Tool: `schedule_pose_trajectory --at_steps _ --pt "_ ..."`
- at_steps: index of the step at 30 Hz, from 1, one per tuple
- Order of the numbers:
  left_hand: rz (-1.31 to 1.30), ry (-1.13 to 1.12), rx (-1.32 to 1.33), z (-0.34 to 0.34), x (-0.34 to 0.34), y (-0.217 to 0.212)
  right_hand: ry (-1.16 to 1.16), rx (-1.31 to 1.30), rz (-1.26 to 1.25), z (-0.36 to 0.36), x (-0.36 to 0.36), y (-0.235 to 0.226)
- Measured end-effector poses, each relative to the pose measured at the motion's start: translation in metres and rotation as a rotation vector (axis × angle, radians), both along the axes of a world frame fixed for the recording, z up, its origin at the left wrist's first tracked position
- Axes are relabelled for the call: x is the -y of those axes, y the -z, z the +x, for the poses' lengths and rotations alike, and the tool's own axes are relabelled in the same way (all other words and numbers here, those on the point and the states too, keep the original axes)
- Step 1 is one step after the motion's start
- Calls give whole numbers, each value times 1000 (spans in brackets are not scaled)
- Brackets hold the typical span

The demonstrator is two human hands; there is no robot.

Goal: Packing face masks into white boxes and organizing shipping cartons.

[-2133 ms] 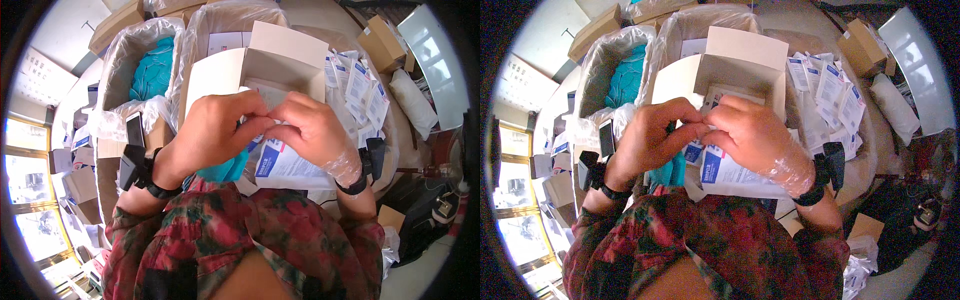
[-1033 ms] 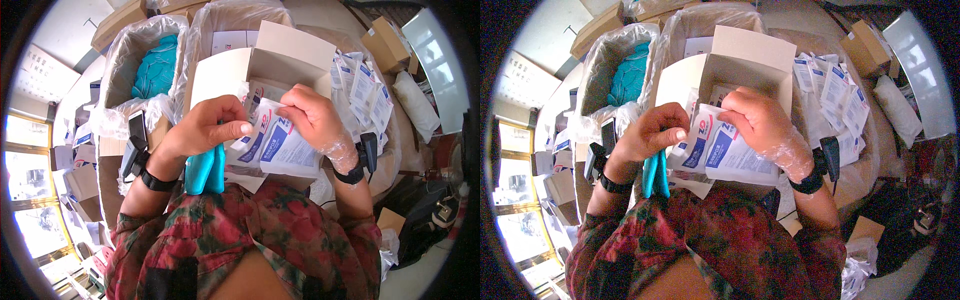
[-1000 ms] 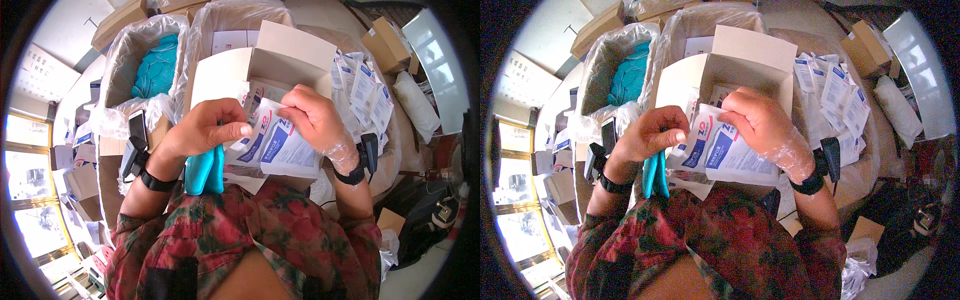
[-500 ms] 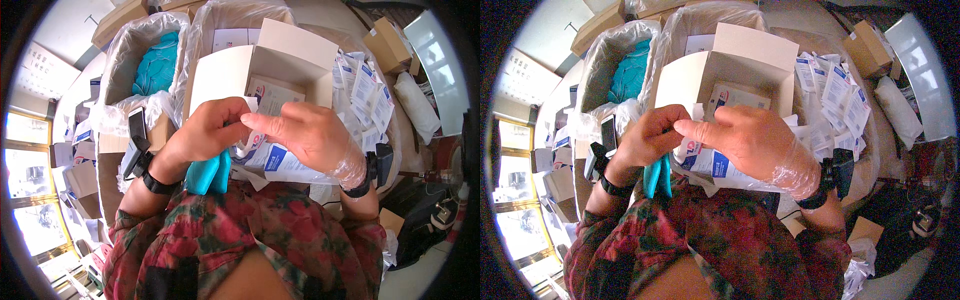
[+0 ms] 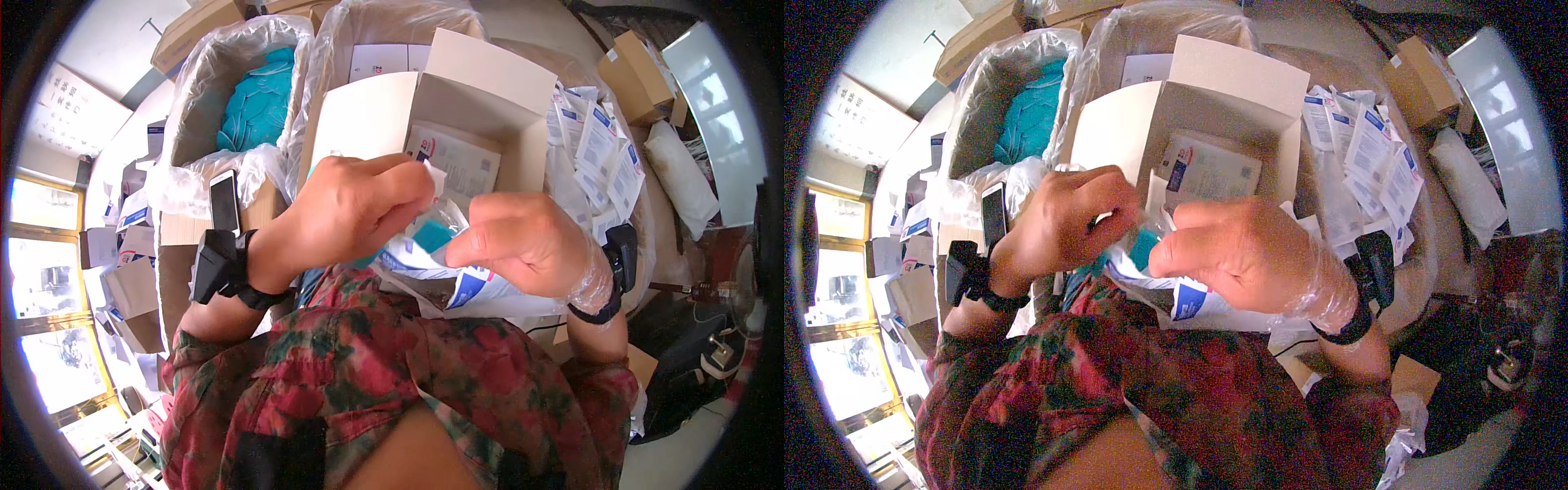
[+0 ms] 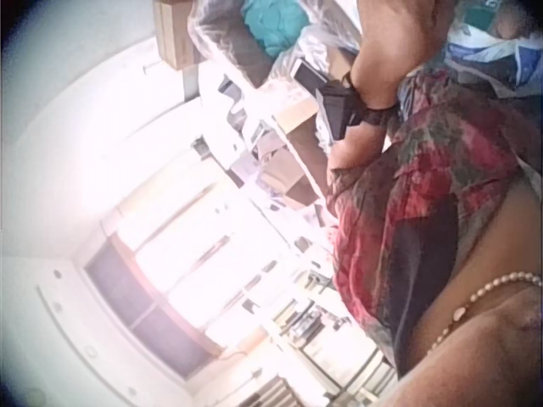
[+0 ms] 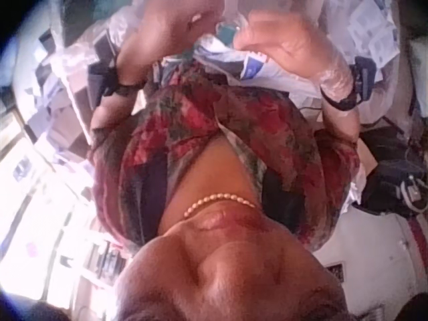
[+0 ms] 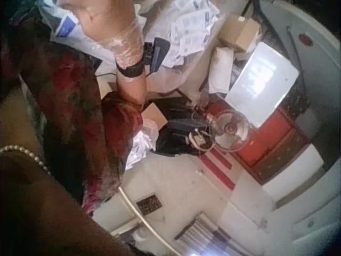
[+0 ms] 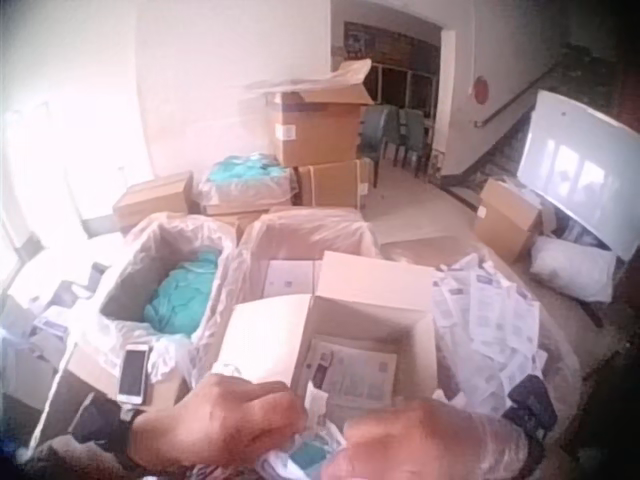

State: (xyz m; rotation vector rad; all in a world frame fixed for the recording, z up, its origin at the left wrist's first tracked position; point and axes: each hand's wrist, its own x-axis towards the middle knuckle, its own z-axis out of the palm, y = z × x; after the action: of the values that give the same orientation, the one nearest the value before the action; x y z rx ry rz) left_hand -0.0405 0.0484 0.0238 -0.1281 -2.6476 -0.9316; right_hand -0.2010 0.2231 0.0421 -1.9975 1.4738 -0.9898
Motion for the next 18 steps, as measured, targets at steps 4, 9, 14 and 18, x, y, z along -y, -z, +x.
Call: schedule_pose_trajectory --at_steps 4,9,14,18 --pt "225 55 117 4 1 -3 75 -231 -42 -1 -4 -3" --pt "157 -12 265 4 -4 -14 70 -368 -104 9 -4 -10" --pt "0 83 306 -3 -18 -20 76 -413 -229 15 -6 5" --pt "145 -65 195 2 -23 -17 213 -339 -211 11 -24 -2"
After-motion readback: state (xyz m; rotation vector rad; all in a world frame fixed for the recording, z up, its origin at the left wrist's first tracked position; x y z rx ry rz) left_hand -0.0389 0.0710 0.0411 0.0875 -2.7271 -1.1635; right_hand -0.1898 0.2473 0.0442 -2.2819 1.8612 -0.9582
